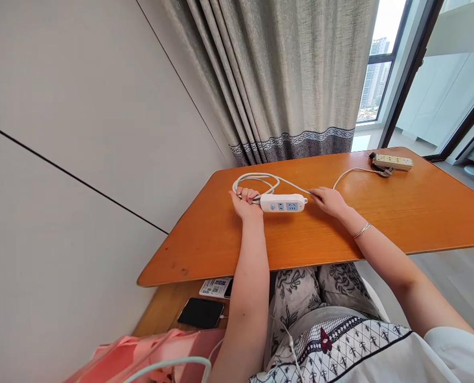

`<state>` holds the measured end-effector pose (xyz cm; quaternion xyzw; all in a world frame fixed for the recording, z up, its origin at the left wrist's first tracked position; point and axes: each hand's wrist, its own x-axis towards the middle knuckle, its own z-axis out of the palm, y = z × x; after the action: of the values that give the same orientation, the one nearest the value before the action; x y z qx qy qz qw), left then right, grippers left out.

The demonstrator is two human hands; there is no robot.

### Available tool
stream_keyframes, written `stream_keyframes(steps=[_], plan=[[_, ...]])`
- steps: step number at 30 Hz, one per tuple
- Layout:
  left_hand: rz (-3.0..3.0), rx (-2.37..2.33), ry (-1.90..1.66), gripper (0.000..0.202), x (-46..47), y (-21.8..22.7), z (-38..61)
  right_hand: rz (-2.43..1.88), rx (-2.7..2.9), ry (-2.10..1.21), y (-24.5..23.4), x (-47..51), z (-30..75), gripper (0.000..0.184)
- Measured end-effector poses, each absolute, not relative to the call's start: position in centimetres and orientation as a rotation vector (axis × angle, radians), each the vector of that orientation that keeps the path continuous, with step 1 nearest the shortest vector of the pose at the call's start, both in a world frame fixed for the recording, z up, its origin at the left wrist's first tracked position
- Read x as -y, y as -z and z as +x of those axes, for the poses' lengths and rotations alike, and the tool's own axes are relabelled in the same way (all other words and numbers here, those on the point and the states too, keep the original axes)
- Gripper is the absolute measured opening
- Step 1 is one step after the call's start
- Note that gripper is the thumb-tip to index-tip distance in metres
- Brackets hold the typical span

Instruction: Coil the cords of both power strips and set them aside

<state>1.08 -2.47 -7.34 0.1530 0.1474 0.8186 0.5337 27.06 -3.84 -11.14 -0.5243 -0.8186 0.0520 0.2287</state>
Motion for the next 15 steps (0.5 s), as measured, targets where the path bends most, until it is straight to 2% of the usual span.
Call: stream_keyframes(steps=[7,15], plan=[[0.543,-0.486,-1.899,0.049,3.9,6.8,3.9,-1.373,2.336,0.119,10.5,4.5,26.7,0.040],[0.717,-0.550,-1.836,0.054,5.6,7.4,6.9,-0.986,2.410,0.163,9.9,5.7,26.0,0.037]])
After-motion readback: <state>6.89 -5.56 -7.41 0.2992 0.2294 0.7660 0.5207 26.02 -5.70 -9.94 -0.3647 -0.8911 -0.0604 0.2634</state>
